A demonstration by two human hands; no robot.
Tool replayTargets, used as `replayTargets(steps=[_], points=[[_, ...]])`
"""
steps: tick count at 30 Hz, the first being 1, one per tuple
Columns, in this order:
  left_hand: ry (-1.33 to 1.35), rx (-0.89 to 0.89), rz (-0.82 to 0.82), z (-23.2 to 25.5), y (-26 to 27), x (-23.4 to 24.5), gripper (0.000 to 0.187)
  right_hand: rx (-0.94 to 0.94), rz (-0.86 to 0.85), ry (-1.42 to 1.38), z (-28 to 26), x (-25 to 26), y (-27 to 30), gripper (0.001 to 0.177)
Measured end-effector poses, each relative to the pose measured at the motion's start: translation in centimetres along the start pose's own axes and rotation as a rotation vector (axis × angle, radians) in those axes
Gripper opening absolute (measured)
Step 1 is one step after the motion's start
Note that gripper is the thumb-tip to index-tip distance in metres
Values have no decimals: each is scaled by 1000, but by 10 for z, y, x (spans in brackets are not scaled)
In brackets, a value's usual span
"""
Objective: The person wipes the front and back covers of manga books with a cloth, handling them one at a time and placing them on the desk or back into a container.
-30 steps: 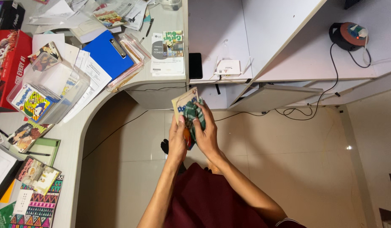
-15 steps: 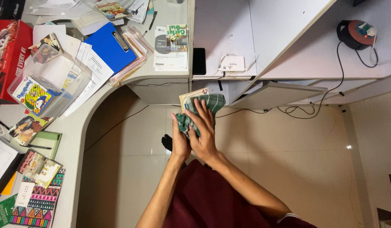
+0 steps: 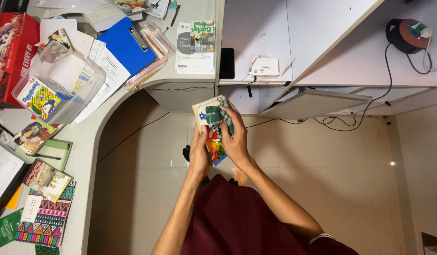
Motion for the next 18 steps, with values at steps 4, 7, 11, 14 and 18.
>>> replayTargets(steps=[4,7,11,14,18], points=[[-54,-45,17,4,-7,6,53,73,11,69,4,-7,13,41],[-147,-105,-12,1,-11,11,52,157,19,154,-6,-9,24,34],[-101,-71,22,-5,-12,17,54,259,-10,172,-22,-11,25,28],[-14,-19,59,-8,-8,18,59,350,-72,167,-32,-9,22,30],[126,7,93,-5,-6,20,61,356,-156,148,-38,-12,10,42]])
Point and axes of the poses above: each hand's wrist, its own y-axis away from the middle knuckle, its own x-axis out of the back of the hand, z = x × y, the point moved 1 cm from there along -y, towards the middle knuckle, and after that the axes turned 14 degrees about -x, right-handed, at the moved point
